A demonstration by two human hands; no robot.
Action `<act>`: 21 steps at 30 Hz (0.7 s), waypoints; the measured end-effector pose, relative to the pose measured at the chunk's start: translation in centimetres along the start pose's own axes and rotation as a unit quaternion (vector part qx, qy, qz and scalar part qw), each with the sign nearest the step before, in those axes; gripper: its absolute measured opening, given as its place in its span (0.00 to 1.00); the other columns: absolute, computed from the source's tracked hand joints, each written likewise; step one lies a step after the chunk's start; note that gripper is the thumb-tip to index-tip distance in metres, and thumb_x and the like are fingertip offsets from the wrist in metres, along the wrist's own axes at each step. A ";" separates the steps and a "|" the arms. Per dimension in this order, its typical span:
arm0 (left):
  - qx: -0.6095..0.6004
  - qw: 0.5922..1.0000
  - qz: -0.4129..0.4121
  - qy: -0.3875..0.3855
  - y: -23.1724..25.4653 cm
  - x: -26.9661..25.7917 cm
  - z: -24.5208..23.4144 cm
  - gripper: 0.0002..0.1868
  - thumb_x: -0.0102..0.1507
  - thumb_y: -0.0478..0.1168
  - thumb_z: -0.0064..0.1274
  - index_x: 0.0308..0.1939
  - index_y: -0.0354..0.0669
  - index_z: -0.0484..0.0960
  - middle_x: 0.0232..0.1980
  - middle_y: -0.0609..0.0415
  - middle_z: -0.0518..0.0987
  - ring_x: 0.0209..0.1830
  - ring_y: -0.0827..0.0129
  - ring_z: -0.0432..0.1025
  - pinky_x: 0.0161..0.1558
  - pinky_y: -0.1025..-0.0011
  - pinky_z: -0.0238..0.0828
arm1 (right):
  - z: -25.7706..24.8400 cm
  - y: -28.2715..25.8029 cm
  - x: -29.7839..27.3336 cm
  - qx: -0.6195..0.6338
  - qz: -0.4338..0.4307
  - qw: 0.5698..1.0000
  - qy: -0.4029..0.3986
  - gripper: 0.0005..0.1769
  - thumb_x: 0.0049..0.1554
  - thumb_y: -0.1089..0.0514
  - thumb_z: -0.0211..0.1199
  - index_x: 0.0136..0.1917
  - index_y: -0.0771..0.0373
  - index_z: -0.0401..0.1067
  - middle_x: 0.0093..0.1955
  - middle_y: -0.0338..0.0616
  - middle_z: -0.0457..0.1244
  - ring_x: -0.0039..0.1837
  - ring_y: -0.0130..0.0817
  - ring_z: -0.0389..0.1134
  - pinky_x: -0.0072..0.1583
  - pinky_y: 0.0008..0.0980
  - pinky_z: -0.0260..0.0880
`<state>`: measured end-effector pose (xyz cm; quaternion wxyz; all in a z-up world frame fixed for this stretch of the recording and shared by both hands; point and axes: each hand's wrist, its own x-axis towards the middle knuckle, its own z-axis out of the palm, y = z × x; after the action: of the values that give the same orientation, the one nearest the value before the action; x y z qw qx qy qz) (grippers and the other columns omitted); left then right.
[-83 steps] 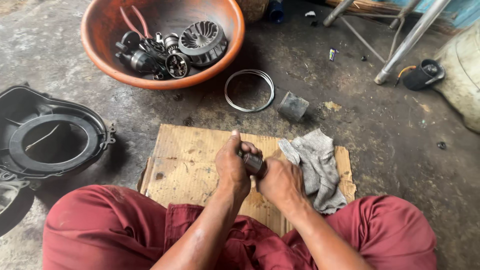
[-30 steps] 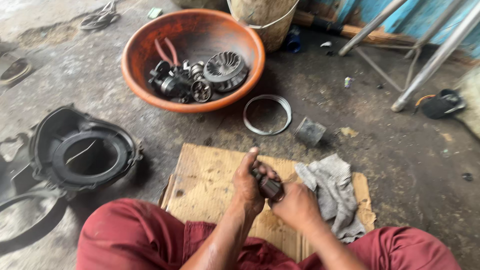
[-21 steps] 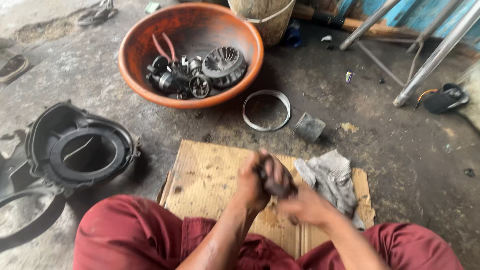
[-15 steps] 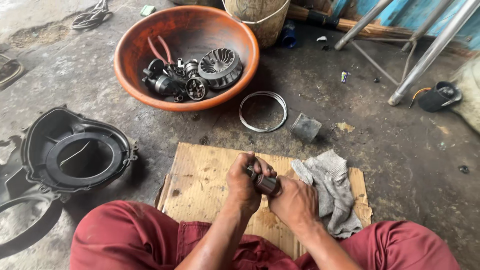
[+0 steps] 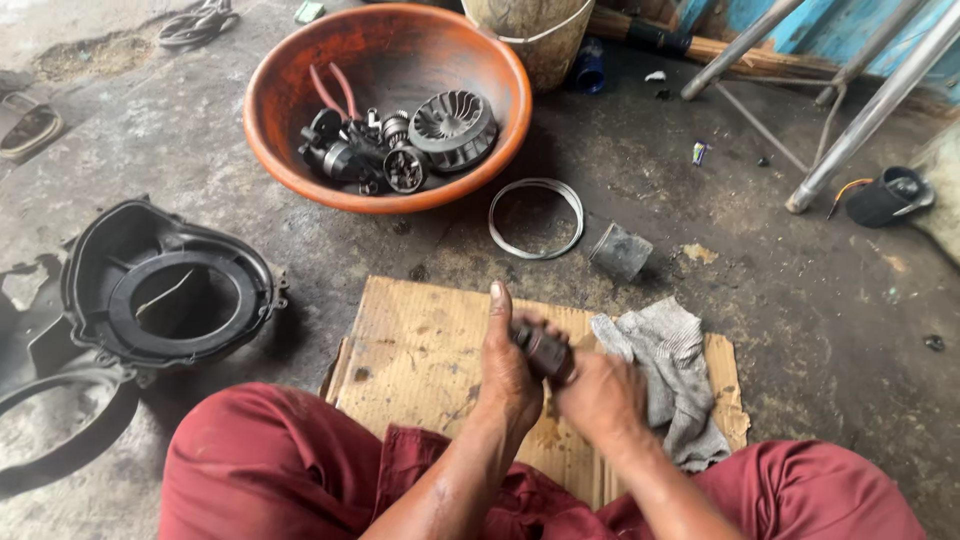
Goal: The person sits on the floor and scrubs a cylindrical metal part with a reddish abrasive pad. They repeatedly wipe the part with a cloth and continue scrubbing different sections of the metal surface.
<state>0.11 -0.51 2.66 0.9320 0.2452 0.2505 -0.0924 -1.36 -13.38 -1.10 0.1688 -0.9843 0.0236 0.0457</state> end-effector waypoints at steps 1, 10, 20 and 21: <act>0.016 1.000 0.003 0.013 0.1 0.2 0.1 0.32 0.67 0.68 0.46 0.31 0.41 0.71 0.25 0.48 0.73 0.26 0.61 0.73 0.36 0.63 0.78 | -0.3 0.0 0.1 0.018 -0.023 0.999 0.023 0.06 0.49 0.54 0.70 0.35 0.58 0.78 0.31 0.45 0.71 0.33 0.35 0.72 0.41 0.35 0.72; 0.009 0.912 -0.045 -0.408 0.3 0.1 -0.9 0.24 0.69 0.58 0.49 0.36 0.39 0.74 0.29 0.48 0.75 0.31 0.59 0.73 0.41 0.62 0.74 | -5.7 3.8 0.4 0.368 0.038 0.830 -0.418 0.12 0.48 0.57 0.74 0.34 0.67 0.74 0.27 0.49 0.66 0.27 0.36 0.62 0.32 0.36 0.59; 0.039 0.990 0.020 -0.134 0.3 2.4 -2.6 0.27 0.70 0.63 0.46 0.29 0.45 0.68 0.23 0.49 0.72 0.24 0.60 0.71 0.39 0.55 0.75 | -2.4 -0.5 0.0 0.160 0.047 0.968 -0.186 0.08 0.48 0.58 0.70 0.39 0.60 0.71 0.29 0.46 0.70 0.29 0.36 0.71 0.35 0.36 0.74; 0.051 0.973 -0.001 -0.224 0.6 2.1 -3.2 0.29 0.71 0.63 0.45 0.29 0.43 0.68 0.23 0.48 0.73 0.25 0.59 0.71 0.40 0.55 0.75 | -3.0 -0.1 -0.3 0.210 0.092 0.935 -0.271 0.12 0.47 0.59 0.71 0.41 0.59 0.68 0.30 0.47 0.70 0.29 0.36 0.71 0.34 0.36 0.74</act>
<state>0.77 1.55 -0.58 0.9505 0.2656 0.0309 -0.1584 -1.40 -14.26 1.74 0.3664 -0.8705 0.0765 0.3196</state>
